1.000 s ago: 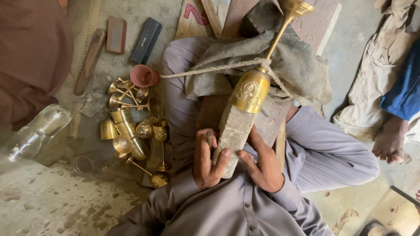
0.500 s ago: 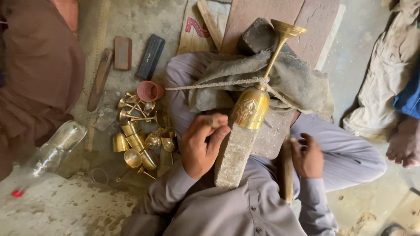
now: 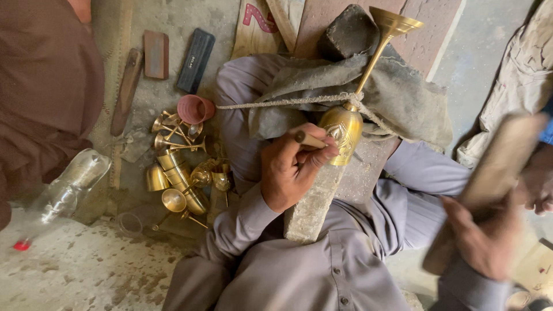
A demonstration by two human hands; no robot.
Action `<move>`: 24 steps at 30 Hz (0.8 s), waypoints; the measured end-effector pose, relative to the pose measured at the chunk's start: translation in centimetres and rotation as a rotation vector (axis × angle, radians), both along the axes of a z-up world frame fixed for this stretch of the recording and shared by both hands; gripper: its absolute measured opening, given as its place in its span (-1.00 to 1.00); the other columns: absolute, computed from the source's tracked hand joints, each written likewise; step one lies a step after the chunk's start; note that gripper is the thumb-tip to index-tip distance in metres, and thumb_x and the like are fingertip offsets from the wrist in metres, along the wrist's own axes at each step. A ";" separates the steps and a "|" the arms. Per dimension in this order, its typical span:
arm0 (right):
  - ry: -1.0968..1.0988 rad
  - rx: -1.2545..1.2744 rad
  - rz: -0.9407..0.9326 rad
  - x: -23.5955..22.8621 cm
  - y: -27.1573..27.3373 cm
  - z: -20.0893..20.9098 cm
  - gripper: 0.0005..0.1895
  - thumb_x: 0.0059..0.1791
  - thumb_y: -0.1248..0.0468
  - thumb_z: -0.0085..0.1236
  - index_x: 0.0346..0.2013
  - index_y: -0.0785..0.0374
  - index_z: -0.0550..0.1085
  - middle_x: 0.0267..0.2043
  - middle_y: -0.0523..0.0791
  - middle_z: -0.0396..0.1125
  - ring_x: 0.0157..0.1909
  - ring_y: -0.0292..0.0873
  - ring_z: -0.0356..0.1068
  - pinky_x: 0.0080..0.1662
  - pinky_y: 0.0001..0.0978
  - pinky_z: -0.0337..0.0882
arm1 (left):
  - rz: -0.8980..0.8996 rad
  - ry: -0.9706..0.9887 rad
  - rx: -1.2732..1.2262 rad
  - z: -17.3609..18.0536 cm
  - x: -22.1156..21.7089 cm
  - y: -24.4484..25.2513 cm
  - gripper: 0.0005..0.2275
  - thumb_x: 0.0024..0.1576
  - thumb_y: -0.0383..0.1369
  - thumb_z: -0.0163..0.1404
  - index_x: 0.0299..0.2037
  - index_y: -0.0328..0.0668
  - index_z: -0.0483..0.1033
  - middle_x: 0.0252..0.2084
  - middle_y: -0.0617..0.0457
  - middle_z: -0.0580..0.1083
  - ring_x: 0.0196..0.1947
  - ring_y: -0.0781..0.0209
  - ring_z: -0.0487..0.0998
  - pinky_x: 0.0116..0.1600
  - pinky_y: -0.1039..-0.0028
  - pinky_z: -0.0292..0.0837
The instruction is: The person sits on the floor and uses a hammer and chisel to emboss a design onto a brass oil lamp. They repeatedly strike the chisel against the lamp's body, rotating it to work on different sections of the pattern.
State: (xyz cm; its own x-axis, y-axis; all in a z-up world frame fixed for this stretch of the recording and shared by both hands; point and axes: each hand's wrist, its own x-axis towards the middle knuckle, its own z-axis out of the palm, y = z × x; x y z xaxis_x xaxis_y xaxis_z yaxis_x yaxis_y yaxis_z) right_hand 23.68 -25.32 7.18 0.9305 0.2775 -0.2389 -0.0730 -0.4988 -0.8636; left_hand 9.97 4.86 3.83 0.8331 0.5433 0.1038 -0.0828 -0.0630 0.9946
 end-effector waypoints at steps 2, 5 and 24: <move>-0.168 0.009 0.103 0.1 2.4 4.3 -0.44 -0.13 0.27 0.31 0.08 0.36 0.31 -0.09 -0.12 0.32 -0.14 -0.26 0.39 -0.11 -0.51 0.49 | -0.008 -0.009 0.135 0.4 0.2 0.4 -0.85 0.25 -0.48 0.17 -0.06 -0.27 0.46 -0.09 0.02 0.56 -0.23 0.35 0.64 -0.24 0.60 0.57; -0.356 -0.184 0.292 0.6 6.2 7.2 -0.44 -0.13 0.28 0.31 0.08 0.36 0.32 -0.09 -0.11 0.33 -0.14 -0.26 0.39 -0.11 -0.50 0.49 | -0.006 -0.043 0.235 1.1 0.4 0.6 -0.86 0.28 -0.46 0.16 -0.07 -0.24 0.45 -0.08 0.05 0.53 -0.16 0.25 0.63 -0.15 0.52 0.58; -0.567 -0.512 0.584 3.7 10.0 7.9 -0.44 -0.14 0.31 0.29 0.10 0.38 0.32 -0.11 -0.07 0.34 -0.15 -0.22 0.41 -0.12 -0.46 0.49 | 0.089 0.041 0.532 -2.0 -1.5 -0.9 -0.76 0.18 -0.42 0.16 0.03 -0.23 0.48 0.00 -0.09 0.49 -0.01 -0.01 0.51 0.11 0.16 0.43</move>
State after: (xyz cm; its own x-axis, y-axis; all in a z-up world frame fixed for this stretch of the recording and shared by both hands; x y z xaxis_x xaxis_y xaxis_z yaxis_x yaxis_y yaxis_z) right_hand 27.34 -15.28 15.13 0.6931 0.7207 -0.0170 0.6678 -0.6507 -0.3615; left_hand 8.50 3.99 1.81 0.7953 0.4934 0.3522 -0.0162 -0.5635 0.8259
